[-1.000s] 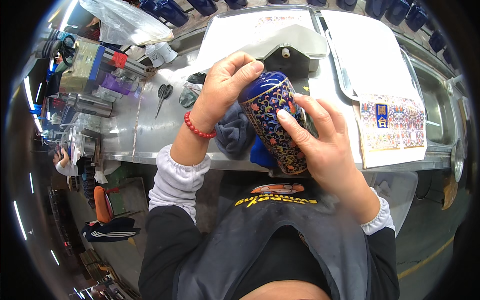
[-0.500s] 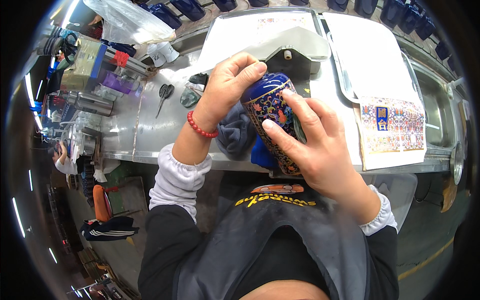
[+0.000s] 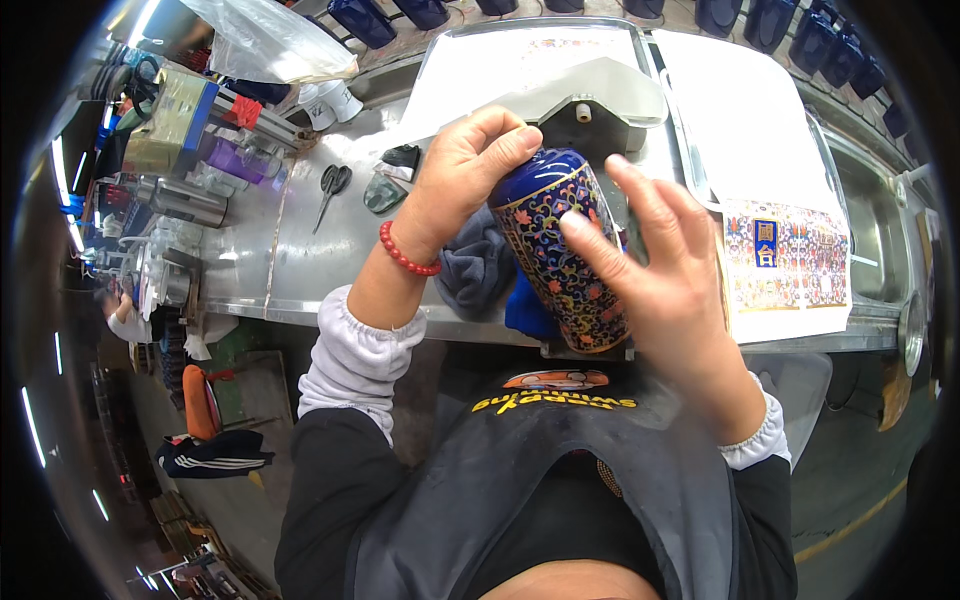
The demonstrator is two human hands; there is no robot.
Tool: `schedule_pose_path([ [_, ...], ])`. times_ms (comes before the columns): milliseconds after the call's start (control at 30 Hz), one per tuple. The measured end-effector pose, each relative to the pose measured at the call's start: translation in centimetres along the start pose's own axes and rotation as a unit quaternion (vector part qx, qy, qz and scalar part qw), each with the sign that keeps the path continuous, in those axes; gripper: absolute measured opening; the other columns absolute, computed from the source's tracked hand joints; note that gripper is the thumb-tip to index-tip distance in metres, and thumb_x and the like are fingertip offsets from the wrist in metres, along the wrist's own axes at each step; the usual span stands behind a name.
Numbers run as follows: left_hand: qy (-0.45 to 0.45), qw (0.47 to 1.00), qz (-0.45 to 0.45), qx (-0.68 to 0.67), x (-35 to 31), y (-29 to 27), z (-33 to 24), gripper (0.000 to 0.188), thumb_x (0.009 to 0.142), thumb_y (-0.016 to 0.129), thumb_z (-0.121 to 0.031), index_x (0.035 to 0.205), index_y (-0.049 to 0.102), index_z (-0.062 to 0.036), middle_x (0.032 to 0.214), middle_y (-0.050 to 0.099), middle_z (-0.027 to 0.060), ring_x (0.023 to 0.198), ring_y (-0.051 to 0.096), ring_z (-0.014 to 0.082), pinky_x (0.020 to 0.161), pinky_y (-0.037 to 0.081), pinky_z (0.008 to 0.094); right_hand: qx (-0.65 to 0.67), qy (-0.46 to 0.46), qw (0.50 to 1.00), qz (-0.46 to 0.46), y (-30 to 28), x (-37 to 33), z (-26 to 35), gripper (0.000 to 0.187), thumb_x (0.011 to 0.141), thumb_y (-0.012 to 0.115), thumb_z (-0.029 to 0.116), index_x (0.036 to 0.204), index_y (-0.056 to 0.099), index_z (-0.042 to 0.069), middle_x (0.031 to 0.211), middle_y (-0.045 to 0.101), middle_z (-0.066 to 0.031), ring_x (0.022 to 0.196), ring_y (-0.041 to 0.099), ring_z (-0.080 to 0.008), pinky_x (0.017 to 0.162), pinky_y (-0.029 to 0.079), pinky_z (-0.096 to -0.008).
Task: The person scrubs the exterior of a decorated ceramic bottle with a green sponge while holding it with a bandaged left hand. The bottle is rotated to clean different sides on a stainless steel work surface.
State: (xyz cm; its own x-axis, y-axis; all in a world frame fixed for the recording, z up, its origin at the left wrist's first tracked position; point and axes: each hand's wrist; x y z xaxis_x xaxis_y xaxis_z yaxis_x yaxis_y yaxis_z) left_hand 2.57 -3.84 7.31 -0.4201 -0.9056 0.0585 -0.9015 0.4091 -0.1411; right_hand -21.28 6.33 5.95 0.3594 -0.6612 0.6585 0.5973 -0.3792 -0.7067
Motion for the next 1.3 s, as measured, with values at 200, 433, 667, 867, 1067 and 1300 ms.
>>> schedule_pose_path([
  [200,0.001,1.000,-0.002,0.001,0.0,0.0,0.3,0.021,0.104,0.065,-0.025,0.104,0.067,-0.0042,0.092,0.065,-0.0043,0.085,0.058,0.0026,0.077,0.048,0.0191,-0.026,0.010,1.000,-0.013,-0.3,0.8,-0.5,0.052,0.079,0.072,0.012,0.130,0.071,0.018,0.149,0.052,-0.0197,0.126,0.053,-0.0383,0.104,0.044,-0.0474],
  [433,0.006,1.000,0.013,-0.020,0.2,-0.2,0.4,0.022,0.105,0.065,-0.026,0.103,0.067,-0.0041,0.090,0.065,-0.0043,0.083,0.059,0.0025,0.076,0.048,0.0188,0.284,0.103,0.950,0.078,-1.7,2.4,0.2,0.034,0.091,0.069,0.004,0.125,0.063,0.003,0.107,0.070,-0.0168,0.098,0.071,-0.0320,0.086,0.055,-0.0382],
  [667,-0.002,1.000,-0.003,-0.020,0.1,-0.3,0.8,0.021,0.105,0.064,-0.025,0.103,0.067,-0.0043,0.090,0.065,-0.0045,0.080,0.059,0.0024,0.074,0.047,0.0179,0.286,0.140,0.948,0.015,-1.3,1.9,-2.2,0.032,0.099,0.065,0.006,0.131,0.063,0.002,0.104,0.071,-0.0098,0.091,0.069,-0.0155,0.080,0.055,-0.0282],
  [867,0.008,1.000,0.001,-0.030,0.2,-0.3,0.9,0.021,0.105,0.065,-0.025,0.104,0.068,-0.0047,0.091,0.067,-0.0043,0.081,0.060,0.0026,0.075,0.048,0.0182,0.151,0.014,0.988,0.004,0.2,0.2,-3.0,0.064,0.076,0.063,-0.018,0.136,0.065,0.005,0.144,0.058,-0.0223,0.119,0.065,-0.0376,0.096,0.057,-0.0411],
  [1067,0.005,0.999,-0.023,-0.035,0.2,0.0,1.0,0.029,0.102,0.068,-0.032,0.100,0.070,-0.0026,0.086,0.064,-0.0054,0.077,0.054,0.0017,0.068,0.044,0.0193,0.102,-0.023,0.994,0.005,1.3,-0.5,-2.9,0.066,0.070,0.075,-0.002,0.133,0.069,0.017,0.139,0.060,-0.0201,0.117,0.061,-0.0394,0.099,0.054,-0.0456],
  [1300,0.012,0.999,-0.027,-0.033,0.4,0.2,1.0,0.029,0.102,0.068,-0.032,0.099,0.070,-0.0029,0.086,0.064,-0.0053,0.078,0.054,0.0019,0.068,0.045,0.0196,0.090,-0.045,0.995,-0.005,0.9,-0.3,-3.2,0.066,0.068,0.076,0.000,0.131,0.070,0.018,0.137,0.061,-0.0186,0.116,0.062,-0.0390,0.098,0.055,-0.0460],
])
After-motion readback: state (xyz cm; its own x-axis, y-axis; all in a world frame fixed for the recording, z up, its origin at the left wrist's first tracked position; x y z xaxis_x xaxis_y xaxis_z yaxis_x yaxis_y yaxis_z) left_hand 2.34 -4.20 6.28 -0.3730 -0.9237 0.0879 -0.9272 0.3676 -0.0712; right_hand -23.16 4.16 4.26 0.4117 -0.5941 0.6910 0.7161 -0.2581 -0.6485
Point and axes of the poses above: each hand's wrist, its own x-axis towards the middle knuckle, its own y-axis out of the palm, z = x × y
